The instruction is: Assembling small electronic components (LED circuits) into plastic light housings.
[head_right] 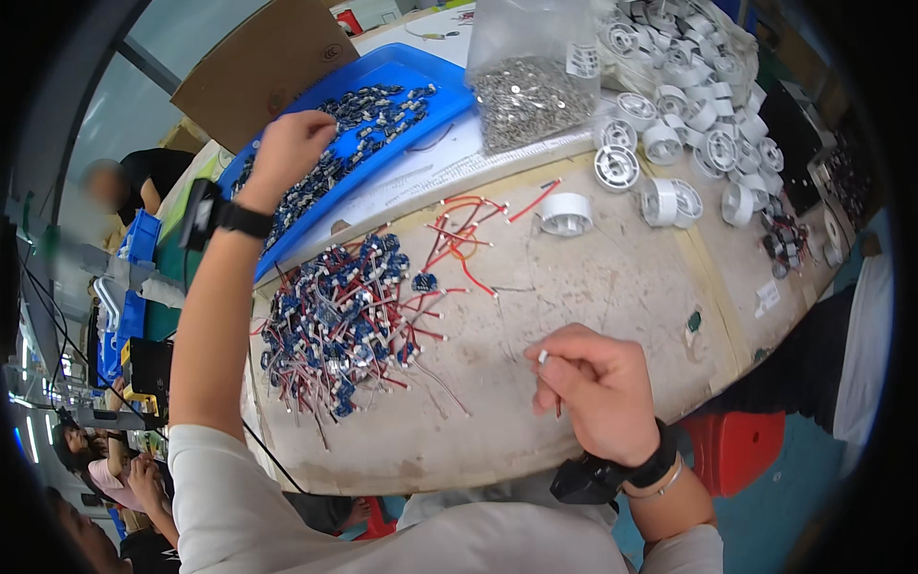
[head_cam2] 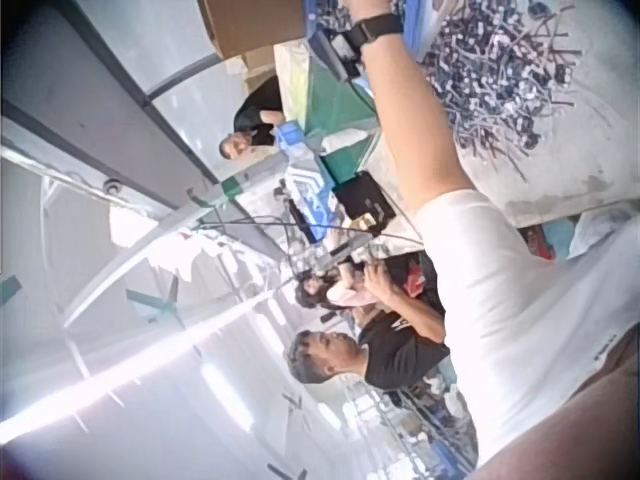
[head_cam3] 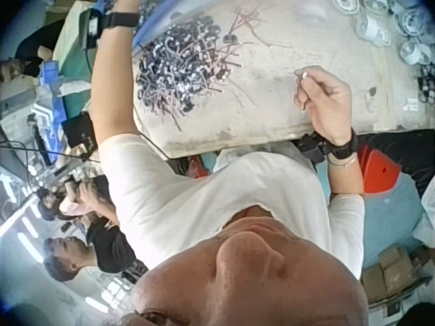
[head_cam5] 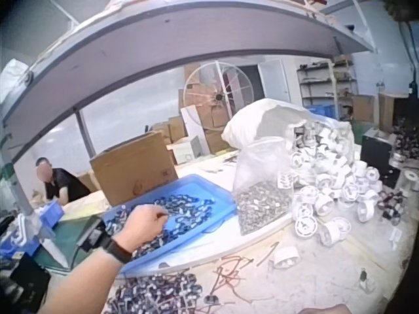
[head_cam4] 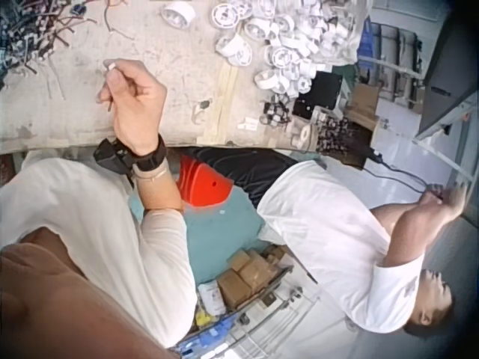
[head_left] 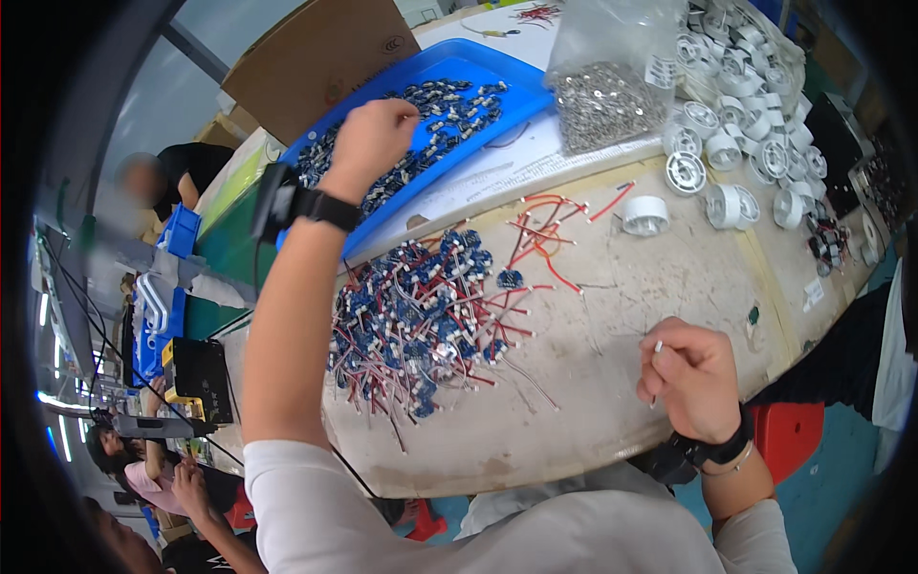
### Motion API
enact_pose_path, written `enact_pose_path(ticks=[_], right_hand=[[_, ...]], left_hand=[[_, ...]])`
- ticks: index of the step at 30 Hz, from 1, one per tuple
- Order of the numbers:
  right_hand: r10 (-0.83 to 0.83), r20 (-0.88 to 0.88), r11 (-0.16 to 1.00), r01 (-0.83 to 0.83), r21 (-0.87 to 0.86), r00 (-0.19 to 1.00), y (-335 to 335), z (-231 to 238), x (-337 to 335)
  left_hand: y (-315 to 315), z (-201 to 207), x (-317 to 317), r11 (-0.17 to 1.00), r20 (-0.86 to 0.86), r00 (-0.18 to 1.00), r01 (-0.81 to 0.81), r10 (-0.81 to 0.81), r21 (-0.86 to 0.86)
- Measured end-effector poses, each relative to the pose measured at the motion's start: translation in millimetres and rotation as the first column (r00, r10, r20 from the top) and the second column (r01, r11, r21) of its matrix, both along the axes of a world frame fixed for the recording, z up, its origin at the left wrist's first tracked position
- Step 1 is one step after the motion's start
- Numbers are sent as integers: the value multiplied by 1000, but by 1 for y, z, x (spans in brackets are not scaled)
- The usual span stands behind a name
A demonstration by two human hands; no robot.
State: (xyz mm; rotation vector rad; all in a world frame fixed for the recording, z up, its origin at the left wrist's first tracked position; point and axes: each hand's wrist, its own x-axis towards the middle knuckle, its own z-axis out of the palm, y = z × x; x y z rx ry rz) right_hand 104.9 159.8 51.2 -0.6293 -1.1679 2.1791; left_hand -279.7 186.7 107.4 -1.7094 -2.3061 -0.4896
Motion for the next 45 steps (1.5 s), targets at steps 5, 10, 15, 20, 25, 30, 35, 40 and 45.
enact_pose_path(ticks=[5, 10, 15, 20, 25, 30, 35, 40, 45], right_hand=[[-61, 85, 980, 44, 193, 995, 6, -10, 3], [-75, 210, 949, 5, 314, 975, 10, -7, 12], [-120, 220, 905, 16, 425, 968, 12, -7, 8], [-31, 70, 906, -1, 424, 997, 4, -6, 4], [67, 2, 972, -66, 227, 998, -16, -14, -1], [108, -1, 977, -106, 183, 994, -27, -26, -3], [94, 24, 973, -97, 210, 995, -33, -30, 6], [25, 51, 957, -39, 287, 998, -37, -28, 10], [-8, 63, 929, -16, 369, 998, -40, -32, 7]], left_hand=[[56, -39, -37, 969, -21, 995, -97, 95, -226], [70, -60, -56, 959, 12, 991, -128, 135, -252], [41, -25, -21, 997, 300, 951, 81, -79, 8], [-54, 18, 120, 938, 905, 356, 329, -234, 113], [-131, -7, 213, 981, 989, 121, 185, -80, 57], [-151, -61, 247, 964, 962, 83, 83, -258, 252], [-156, -67, 262, 964, 926, -280, 8, -252, 265], [-156, -70, 268, 960, 872, -401, -110, -279, 257], [-157, -75, 269, 932, 844, -405, -240, -351, 272]])
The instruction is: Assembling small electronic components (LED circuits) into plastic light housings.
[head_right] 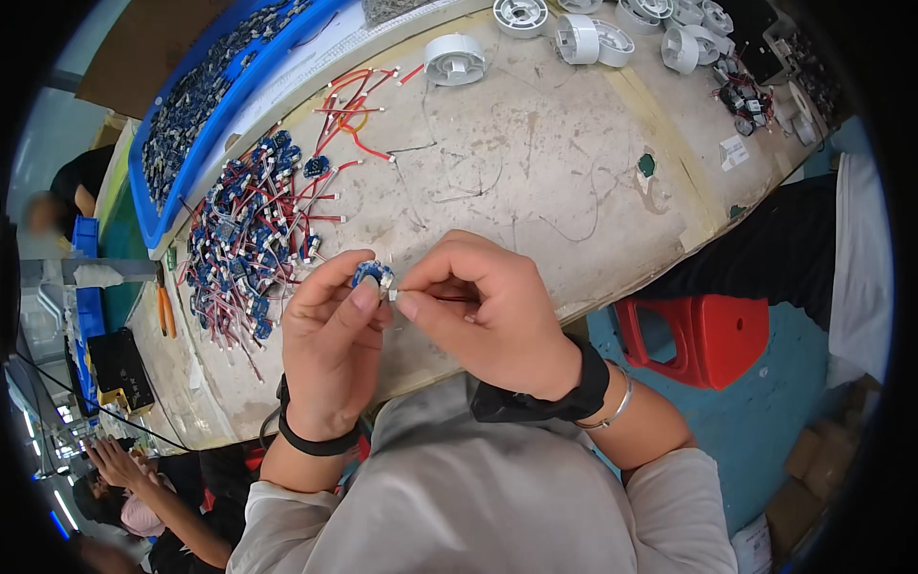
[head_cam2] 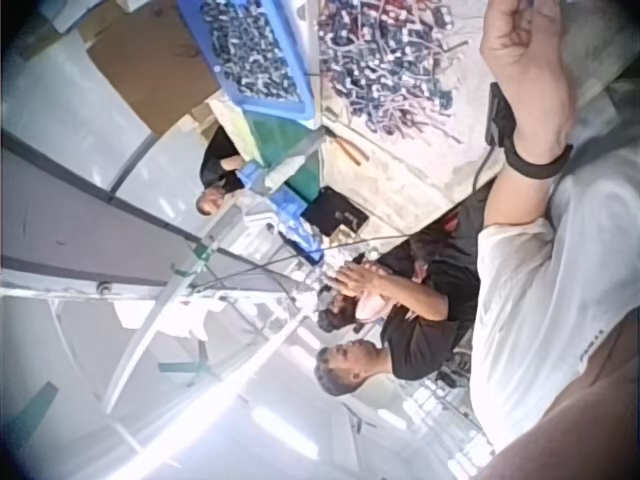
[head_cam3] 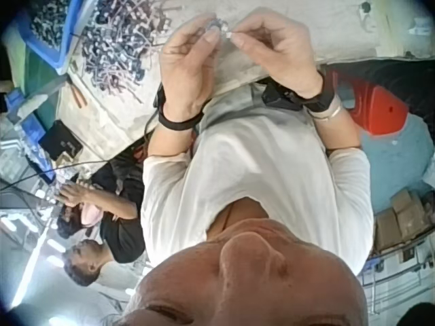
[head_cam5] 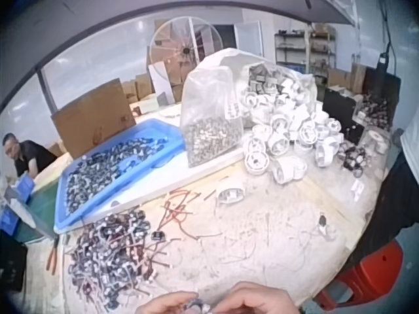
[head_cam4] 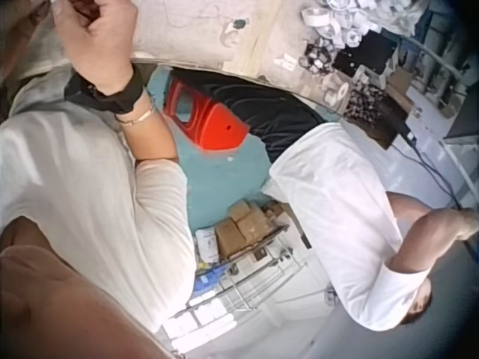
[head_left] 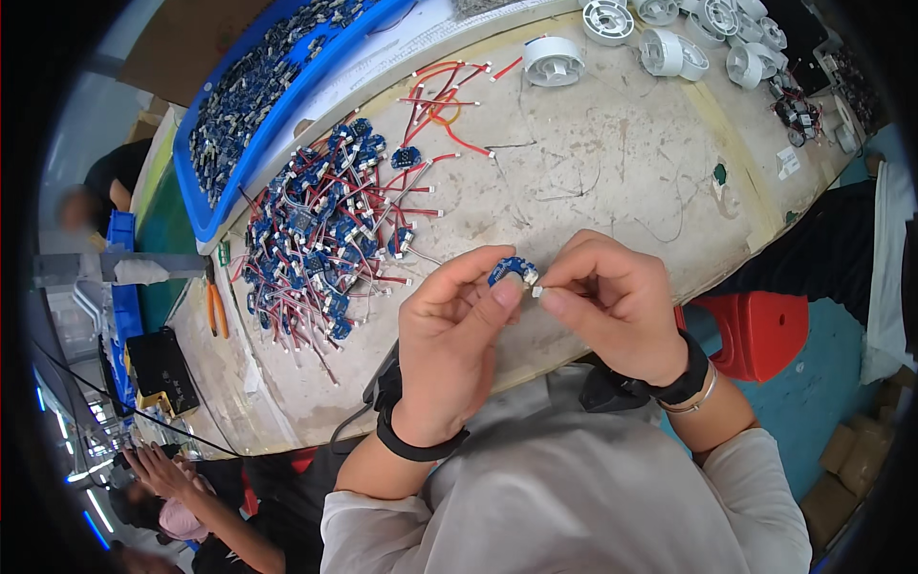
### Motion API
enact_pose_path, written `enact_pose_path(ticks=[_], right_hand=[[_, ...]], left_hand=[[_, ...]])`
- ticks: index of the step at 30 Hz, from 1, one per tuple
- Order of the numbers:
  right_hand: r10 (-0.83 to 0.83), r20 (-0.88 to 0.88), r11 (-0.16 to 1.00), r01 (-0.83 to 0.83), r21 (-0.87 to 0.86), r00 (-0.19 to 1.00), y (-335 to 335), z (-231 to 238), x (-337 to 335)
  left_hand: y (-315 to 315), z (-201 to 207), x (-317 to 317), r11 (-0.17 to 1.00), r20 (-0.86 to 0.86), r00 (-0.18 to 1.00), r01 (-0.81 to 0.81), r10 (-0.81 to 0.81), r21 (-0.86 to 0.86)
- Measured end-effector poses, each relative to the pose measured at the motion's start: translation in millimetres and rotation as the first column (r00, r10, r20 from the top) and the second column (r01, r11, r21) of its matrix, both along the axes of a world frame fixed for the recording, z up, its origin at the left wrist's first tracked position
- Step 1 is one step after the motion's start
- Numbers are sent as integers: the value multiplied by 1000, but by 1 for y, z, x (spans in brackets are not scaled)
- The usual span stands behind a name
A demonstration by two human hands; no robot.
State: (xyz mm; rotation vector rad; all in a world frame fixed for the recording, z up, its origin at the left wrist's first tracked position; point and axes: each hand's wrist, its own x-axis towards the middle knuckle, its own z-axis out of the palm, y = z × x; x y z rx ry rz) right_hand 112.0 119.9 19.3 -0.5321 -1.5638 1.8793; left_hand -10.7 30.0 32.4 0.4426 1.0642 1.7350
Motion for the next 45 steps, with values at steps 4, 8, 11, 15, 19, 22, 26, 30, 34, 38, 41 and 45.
enact_pose_path(ticks=[4, 8, 11, 15, 19, 22, 26, 30, 34, 38, 41, 45], right_hand=[[-22, -22, 1000, 22, -8, 999, -3, 1, -3], [-59, 3, 996, 58, 72, 998, -4, 2, -3], [-103, 55, 972, 89, 217, 993, -3, 7, -1], [-187, 102, 925, 140, 354, 977, -6, 18, 1], [-172, 122, 941, 126, 313, 978, -6, 19, 3], [-107, 43, 948, 89, 305, 993, -3, 17, 5], [-89, 0, 946, 84, 312, 996, -5, 13, 7], [-5, -27, 994, 8, 109, 1000, -6, 11, 14], [15, -82, 987, -2, 161, 997, -13, 13, 15], [23, -80, 1000, -25, -19, 997, -9, 14, 12], [135, -120, 917, -170, -362, 984, 4, 12, 14], [106, -210, 787, -211, -579, 972, 0, 16, 6]], left_hand=[[0, -1, 1, 999, 22, 999, 30, -30, 39], [-1, -2, 3, 998, -180, 983, -28, 36, 48], [-3, 0, 7, 996, -338, 937, -73, 88, 58], [-7, -3, 4, 996, -594, 800, -61, 86, 62], [-6, -4, 0, 992, -715, 689, -36, 113, 122], [-7, 0, 4, 994, -533, 842, -29, 82, 107], [-9, 0, 7, 993, -453, 889, -20, 70, 114], [-11, 1, 2, 992, -636, 771, 84, -2, 98], [-16, 12, 3, 993, -719, 694, 105, -30, 60], [-12, 10, 4, 997, -706, 708, 58, -5, 51], [-2, 2, 6, 994, -470, 881, 88, -51, 57], [1, 7, 7, 988, -7, 1000, 9, -8, 155]])
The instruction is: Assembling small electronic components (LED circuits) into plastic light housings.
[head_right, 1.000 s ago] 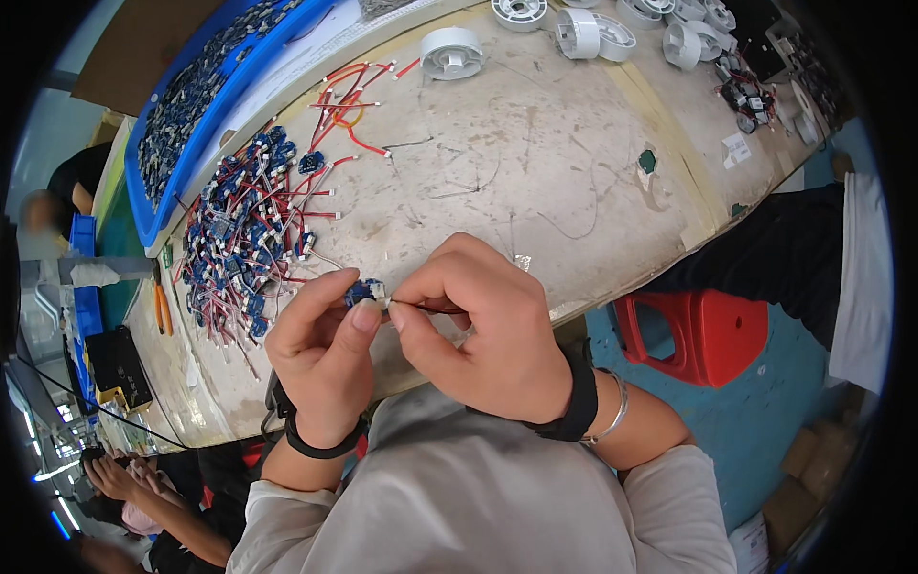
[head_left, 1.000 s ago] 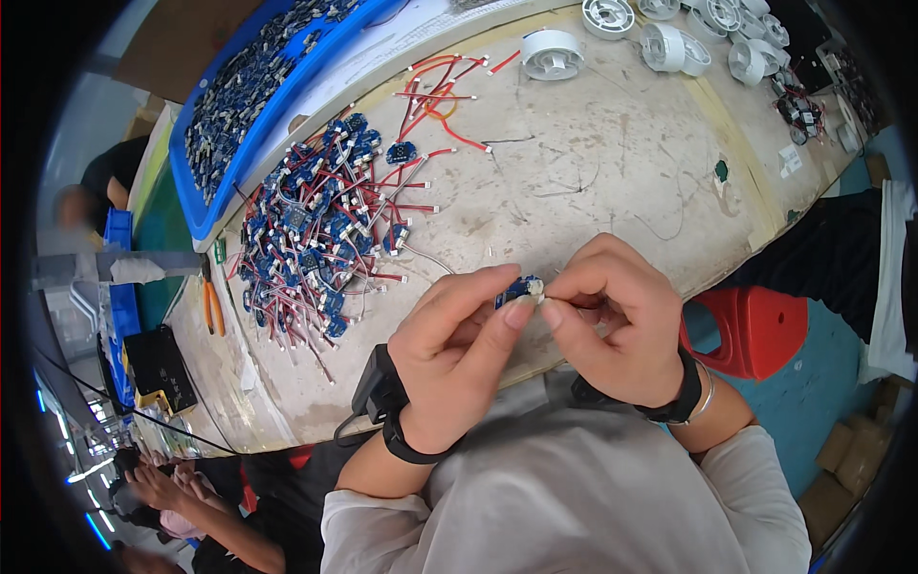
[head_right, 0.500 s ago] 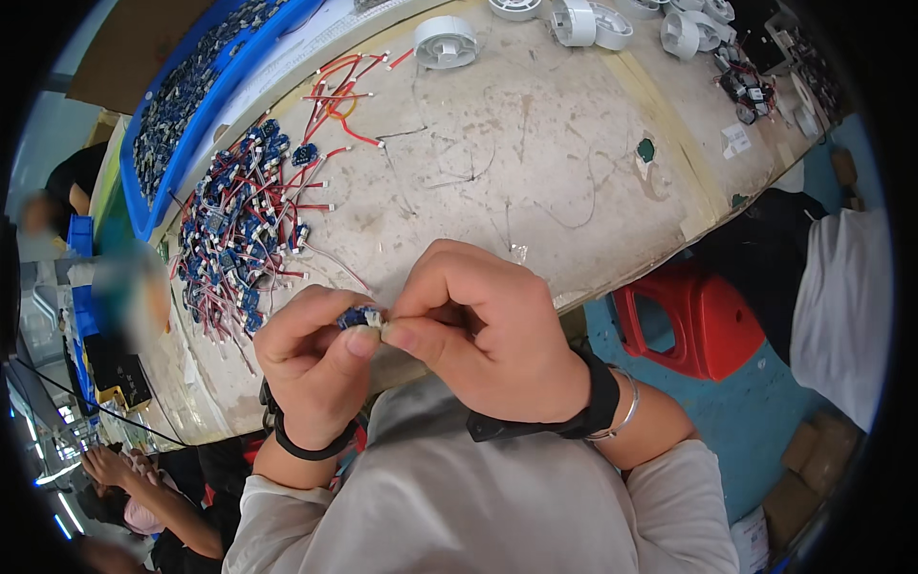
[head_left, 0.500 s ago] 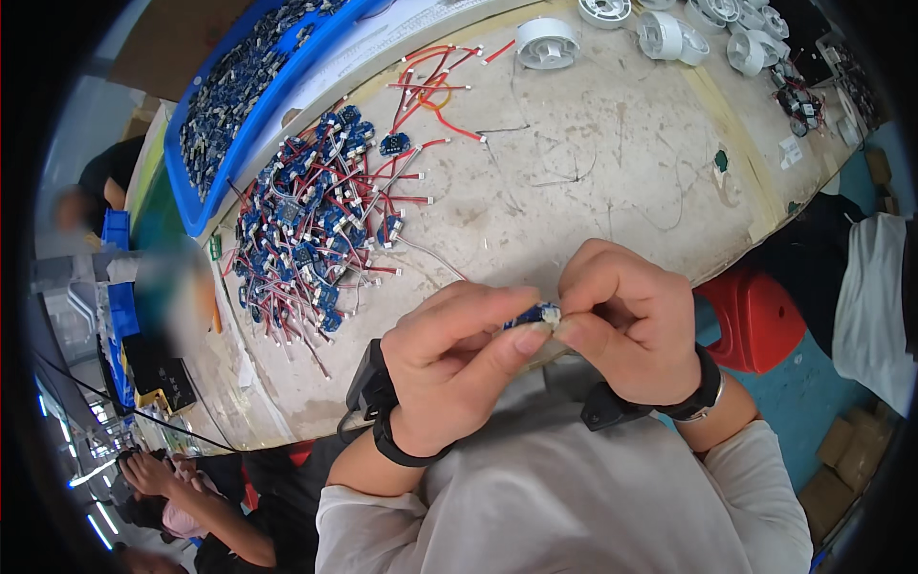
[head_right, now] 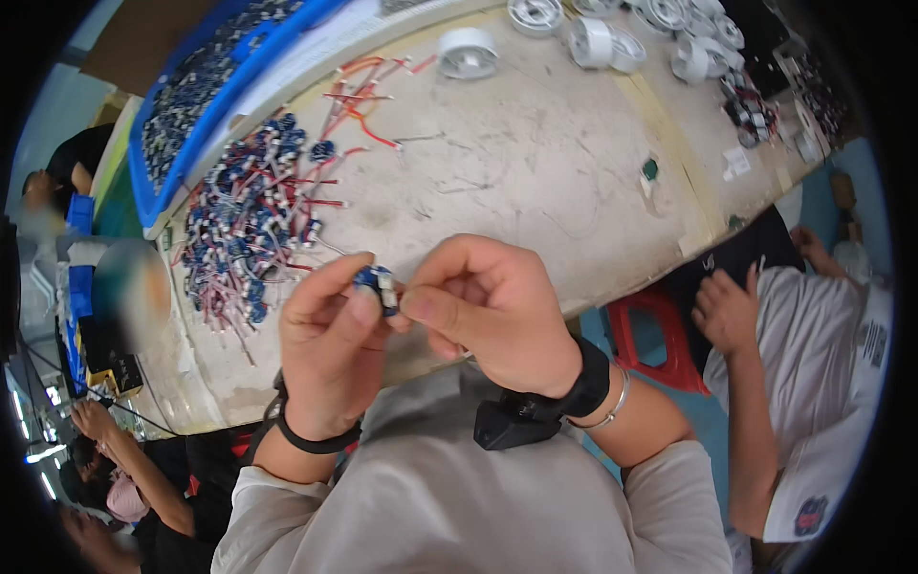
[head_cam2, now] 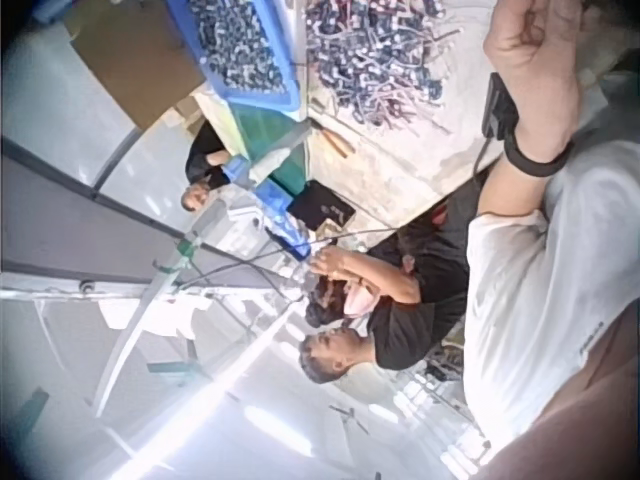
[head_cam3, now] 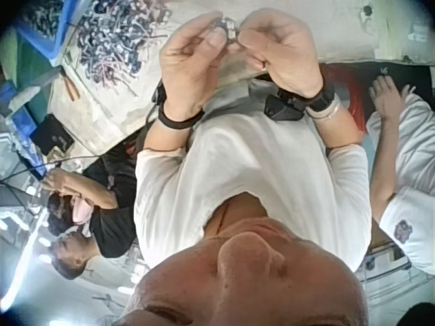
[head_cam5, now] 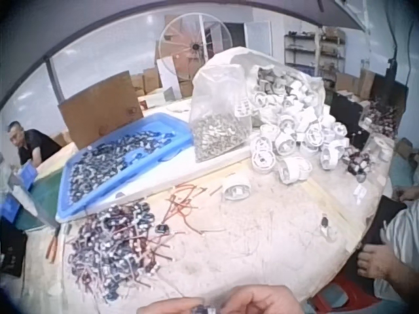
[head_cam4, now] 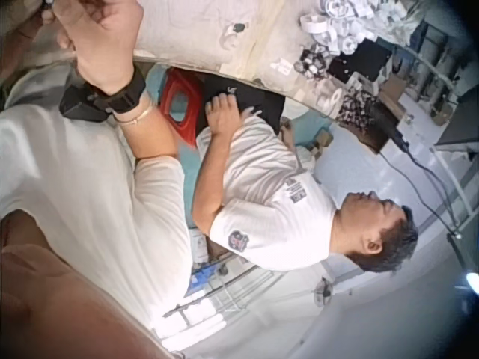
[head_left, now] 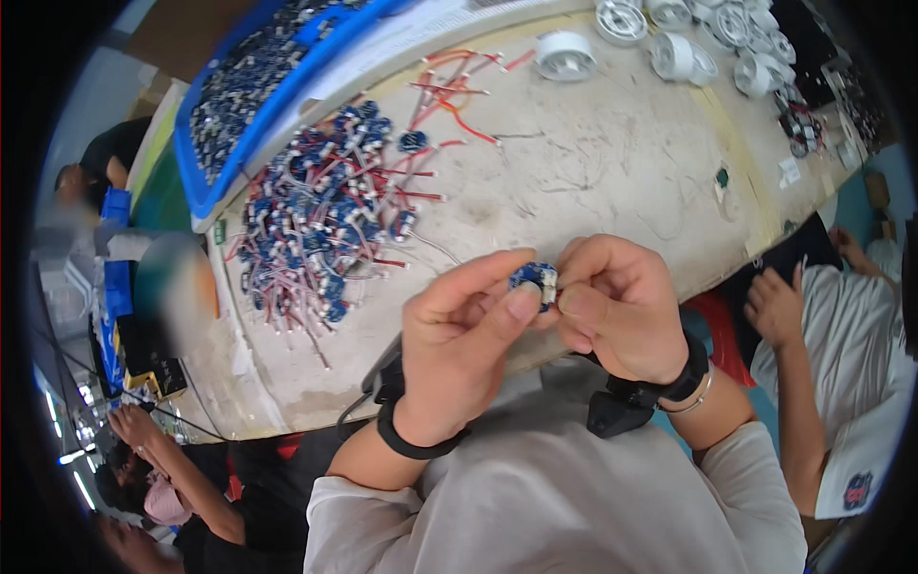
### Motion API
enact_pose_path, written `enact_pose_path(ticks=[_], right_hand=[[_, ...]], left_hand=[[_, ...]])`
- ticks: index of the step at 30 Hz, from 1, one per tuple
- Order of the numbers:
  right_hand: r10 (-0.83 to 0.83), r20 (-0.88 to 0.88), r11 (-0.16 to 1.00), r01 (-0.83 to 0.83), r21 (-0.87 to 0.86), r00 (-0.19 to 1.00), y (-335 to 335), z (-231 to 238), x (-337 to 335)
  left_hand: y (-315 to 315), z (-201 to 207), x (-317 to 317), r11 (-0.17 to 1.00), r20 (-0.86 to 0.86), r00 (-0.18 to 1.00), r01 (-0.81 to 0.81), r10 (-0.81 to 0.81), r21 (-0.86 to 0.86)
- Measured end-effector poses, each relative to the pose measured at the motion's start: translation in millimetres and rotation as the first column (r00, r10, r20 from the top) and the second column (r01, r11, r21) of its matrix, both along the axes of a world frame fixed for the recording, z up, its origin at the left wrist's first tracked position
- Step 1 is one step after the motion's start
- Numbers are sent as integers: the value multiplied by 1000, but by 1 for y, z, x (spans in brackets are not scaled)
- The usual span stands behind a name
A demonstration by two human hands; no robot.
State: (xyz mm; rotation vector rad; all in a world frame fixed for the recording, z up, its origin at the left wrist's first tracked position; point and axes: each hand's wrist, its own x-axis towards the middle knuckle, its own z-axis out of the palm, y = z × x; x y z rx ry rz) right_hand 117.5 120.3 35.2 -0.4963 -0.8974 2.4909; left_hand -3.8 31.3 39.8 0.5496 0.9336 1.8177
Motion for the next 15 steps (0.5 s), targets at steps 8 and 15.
enact_pose_path(ticks=[8, 15], right_hand=[[-207, 141, 843, 104, 528, 968, -13, -21, 12], [3, 176, 746, -119, 655, 984, -33, -17, -20]], left_hand=[[-18, -10, 1, 985, -244, 958, 130, -154, -111], [-70, 6, -37, 970, -470, 883, -102, -14, -221]])
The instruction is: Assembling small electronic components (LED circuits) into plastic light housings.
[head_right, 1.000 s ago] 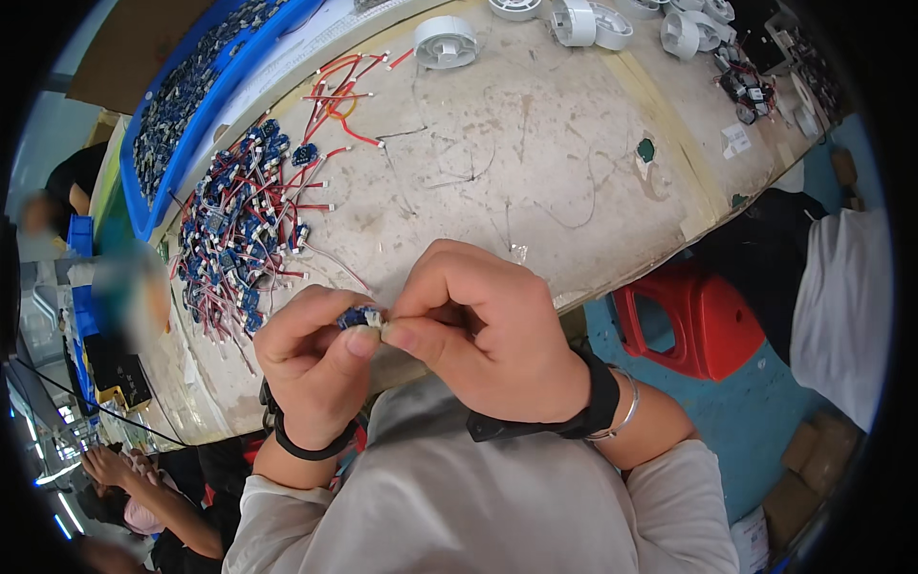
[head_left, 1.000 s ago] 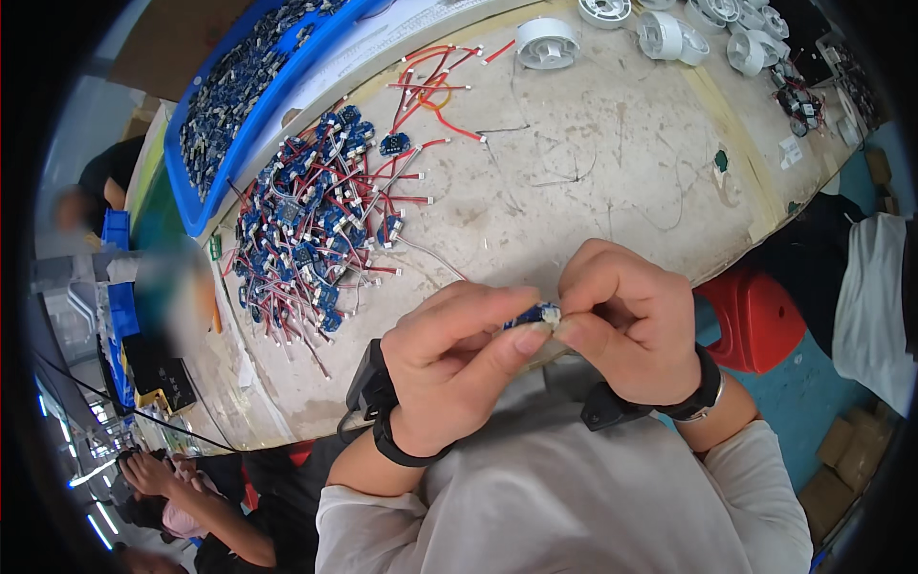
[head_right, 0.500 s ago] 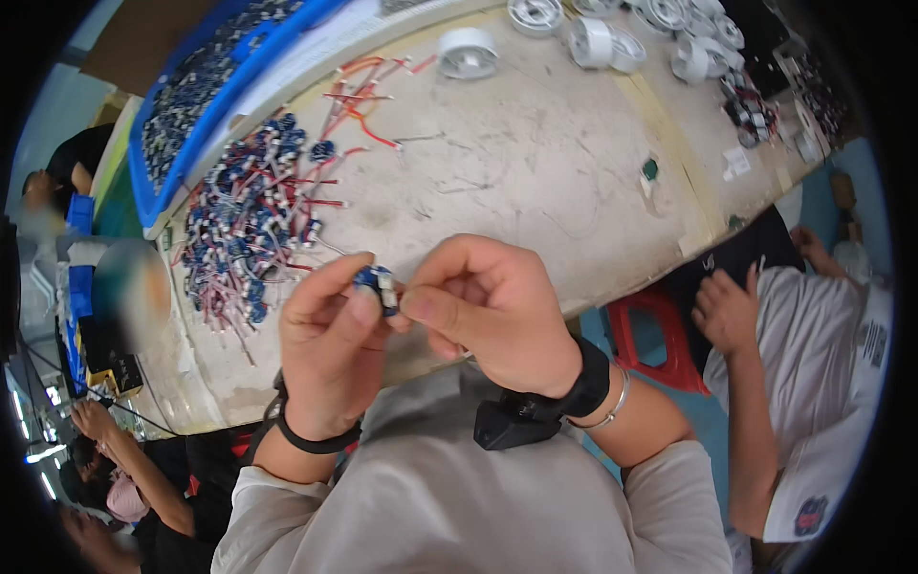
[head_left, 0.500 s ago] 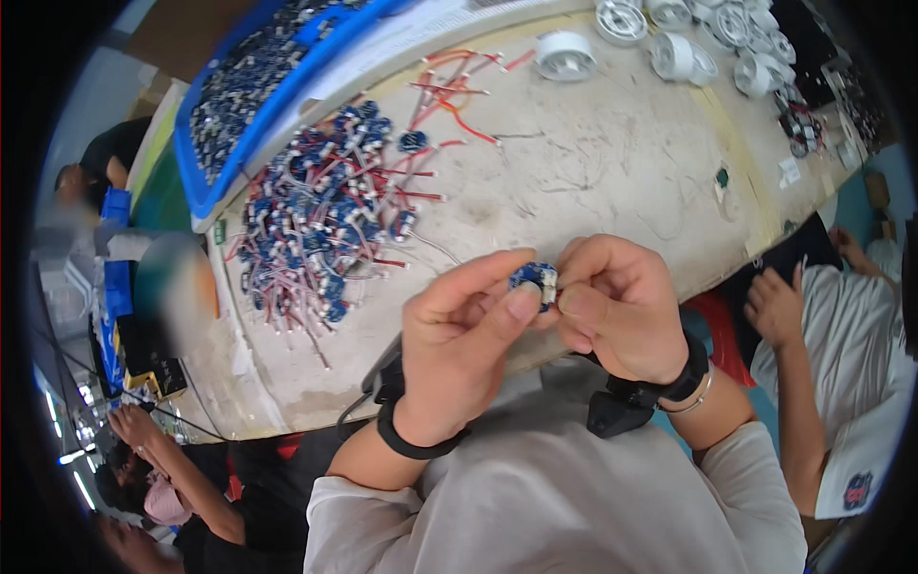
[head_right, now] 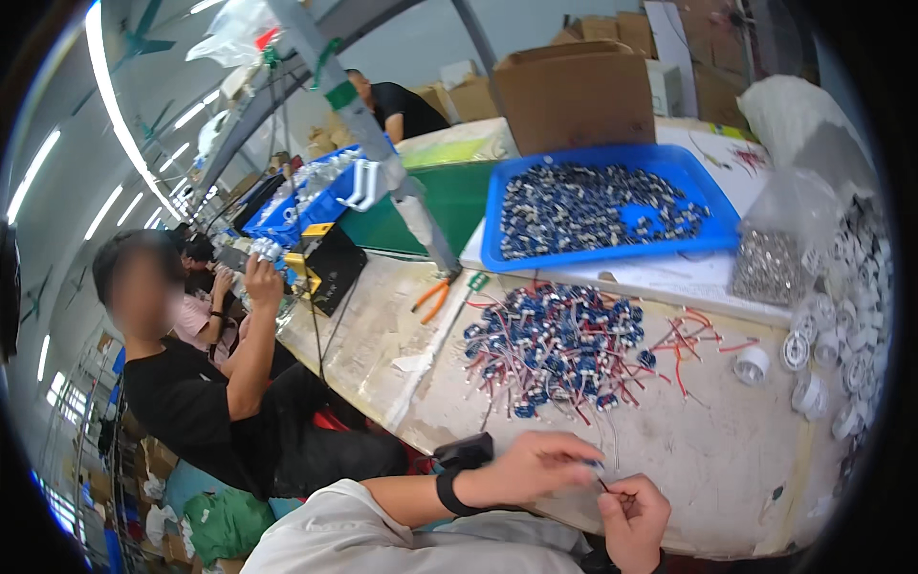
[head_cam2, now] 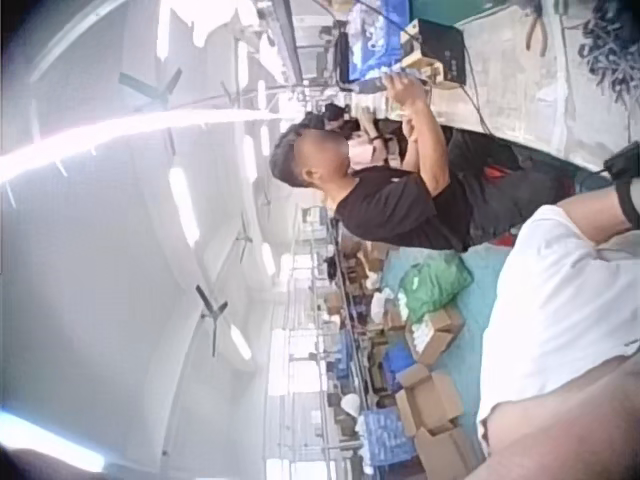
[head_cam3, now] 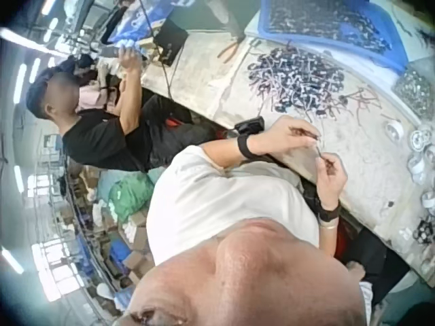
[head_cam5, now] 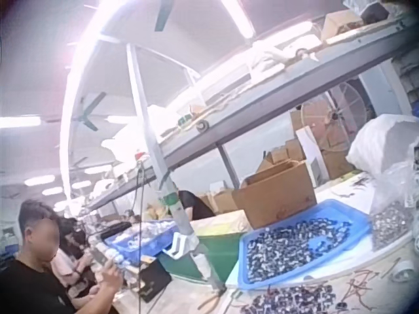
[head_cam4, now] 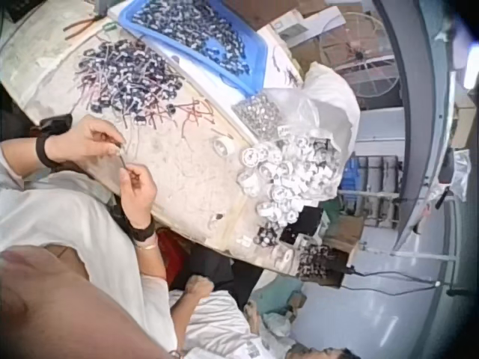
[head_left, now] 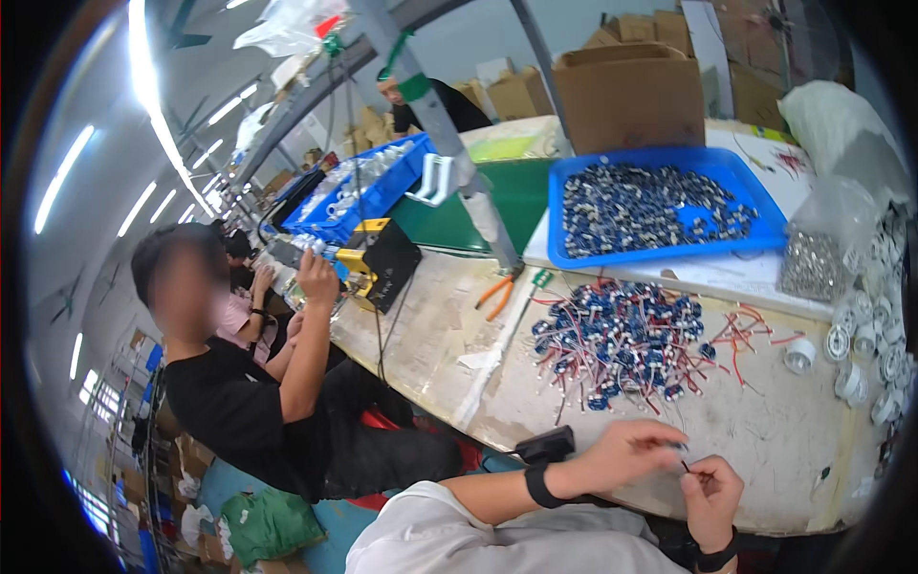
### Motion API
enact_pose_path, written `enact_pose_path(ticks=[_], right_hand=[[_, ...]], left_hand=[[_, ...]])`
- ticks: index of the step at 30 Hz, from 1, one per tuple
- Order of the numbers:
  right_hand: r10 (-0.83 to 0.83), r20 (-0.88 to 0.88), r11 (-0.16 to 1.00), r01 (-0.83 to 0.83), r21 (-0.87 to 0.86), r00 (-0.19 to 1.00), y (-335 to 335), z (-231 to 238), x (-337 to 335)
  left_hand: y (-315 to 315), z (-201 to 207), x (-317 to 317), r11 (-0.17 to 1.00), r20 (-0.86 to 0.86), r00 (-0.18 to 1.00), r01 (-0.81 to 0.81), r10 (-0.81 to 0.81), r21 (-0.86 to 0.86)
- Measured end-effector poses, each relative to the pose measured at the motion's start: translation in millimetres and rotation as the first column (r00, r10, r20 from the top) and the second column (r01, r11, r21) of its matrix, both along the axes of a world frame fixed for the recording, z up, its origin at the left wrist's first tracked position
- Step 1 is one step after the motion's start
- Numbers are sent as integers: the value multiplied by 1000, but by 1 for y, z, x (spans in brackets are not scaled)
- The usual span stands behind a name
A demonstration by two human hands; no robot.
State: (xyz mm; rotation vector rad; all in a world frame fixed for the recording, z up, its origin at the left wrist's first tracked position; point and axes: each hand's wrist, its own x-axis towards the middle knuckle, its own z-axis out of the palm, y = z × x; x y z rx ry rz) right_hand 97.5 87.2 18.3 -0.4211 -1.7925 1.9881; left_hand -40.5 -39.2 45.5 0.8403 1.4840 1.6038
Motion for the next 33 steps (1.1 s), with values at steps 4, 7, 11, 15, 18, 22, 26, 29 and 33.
enact_pose_path(ticks=[4, 7, 11, 15, 18, 22, 26, 29, 33], right_hand=[[-167, -94, 939, 187, 290, 982, 6, 9, -4], [-226, -103, 936, 245, 252, 969, 19, 1, 4], [-200, -31, 899, 196, 391, 979, 41, -15, 29], [-298, 38, 847, 246, 470, 954, 49, -27, 47], [-248, 122, 876, 169, 451, 961, 48, -23, 54], [-240, 138, 828, 129, 546, 961, 46, -30, 60], [-293, 60, 766, 197, 612, 954, 40, -31, 46], [-295, 54, 742, 193, 642, 954, 30, -13, 34], [-312, 62, 684, 179, 707, 948, 32, -11, 28]], left_hand=[[-43, 14, -79, 808, 168, 833, -552, 527, 206], [-98, 15, -144, 570, 268, 642, -764, 718, 303], [-161, -8, -194, 436, 329, 472, -882, 818, 182], [-192, -31, -211, 305, 255, 305, -952, 918, 41], [-200, -33, -214, 330, 50, 329, -943, 943, -25], [-195, -37, -218, 445, 58, 441, -891, 896, -95], [-178, -17, -210, 597, 345, 636, -770, 690, 226], [-167, 9, -184, 706, 318, 767, -640, 558, 304], [-110, 9, -169, 844, 274, 841, -516, 467, 146]])
